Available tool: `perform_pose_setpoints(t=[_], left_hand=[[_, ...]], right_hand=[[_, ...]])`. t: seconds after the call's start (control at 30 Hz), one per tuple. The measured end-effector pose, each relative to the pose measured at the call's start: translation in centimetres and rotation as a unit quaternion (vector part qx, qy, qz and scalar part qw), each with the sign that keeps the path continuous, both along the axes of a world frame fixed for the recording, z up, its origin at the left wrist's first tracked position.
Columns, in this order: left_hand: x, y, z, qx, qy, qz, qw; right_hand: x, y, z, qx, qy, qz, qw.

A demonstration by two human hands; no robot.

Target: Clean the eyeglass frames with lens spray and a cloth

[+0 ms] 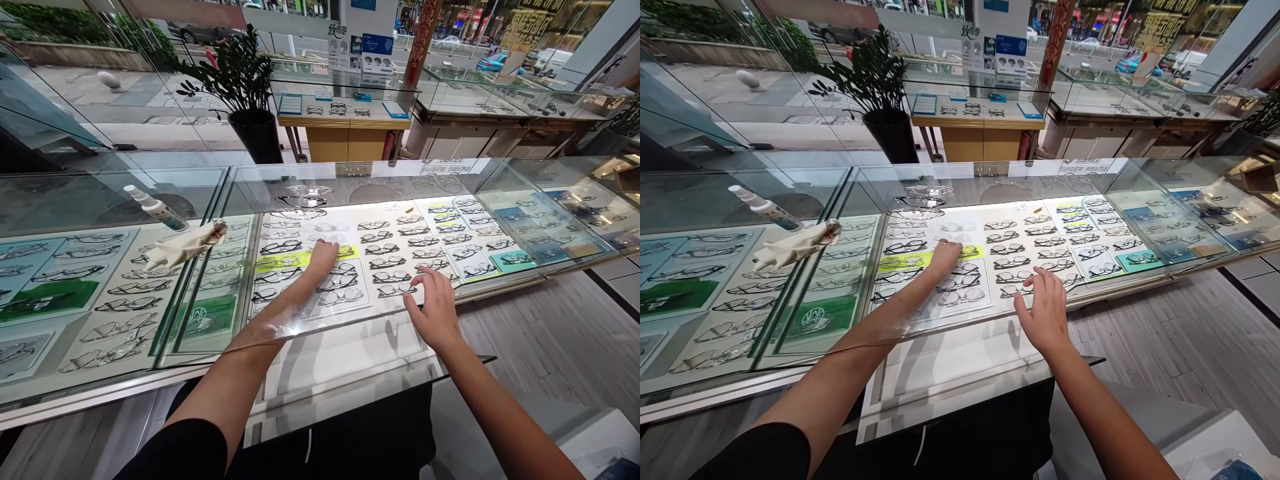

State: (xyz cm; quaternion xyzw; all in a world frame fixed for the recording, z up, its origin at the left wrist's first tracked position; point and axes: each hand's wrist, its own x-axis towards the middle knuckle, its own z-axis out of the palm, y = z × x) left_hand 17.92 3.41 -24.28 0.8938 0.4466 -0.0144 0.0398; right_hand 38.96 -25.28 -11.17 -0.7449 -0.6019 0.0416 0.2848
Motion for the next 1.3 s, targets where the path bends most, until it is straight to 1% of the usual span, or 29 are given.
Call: perform_pose_setpoints(t=[0.27, 0.47, 0.57, 0.67, 0.73, 0.8, 0.97, 1.07, 1.2, 1.3], left_hand=[[0.4, -0.7, 0.2, 0.017, 0.005, 0.010, 1.000], [0.1, -1.0, 0.8, 0.033, -0.035, 0.008, 0.999], [-0.9, -1.4, 1.4, 0.043, -0.066, -0.014, 0.997], [-2.5, -2.1, 1.7, 0.037, -0.082, -0.063, 0.994], [-3.3, -2.5, 1.6, 0.028, -0.085, -0.089, 0.992], [-3.8, -2.7, 1.1, 0.022, -0.085, -0.097, 0.991], [-3.5, -2.6, -0.2, 0.018, -0.088, -0.089, 0.992], [-3.5, -2.7, -0.6, 0.020, -0.090, -0.084, 0.992], [-3.5, -3.2, -0.3, 0.023, -0.091, -0.077, 0.993], [-3.2, -4.9, 0.5, 0.043, -0.105, -0.047, 0.992]], right_hand=[[-0.1, 0.0, 0.1, -0.007, 0.003, -0.003, 1.000], [-0.1, -0.1, 0.2, -0.011, 0.005, -0.003, 1.000], [0.0, -0.1, 0.2, -0.011, 0.004, -0.002, 1.000], [0.0, 0.0, 0.2, -0.010, 0.006, -0.002, 1.000], [0.0, -0.1, 0.2, -0.013, 0.008, -0.003, 1.000], [0.0, -0.1, 0.2, -0.015, 0.009, -0.004, 1.000], [0.0, -0.1, 0.2, -0.014, 0.012, -0.003, 1.000], [0.0, -0.1, 0.2, -0.015, 0.015, -0.002, 1.000], [0.0, -0.1, 0.2, -0.007, 0.014, -0.002, 1.000], [0.1, -0.1, 0.0, -0.002, 0.012, 0.000, 1.000]])
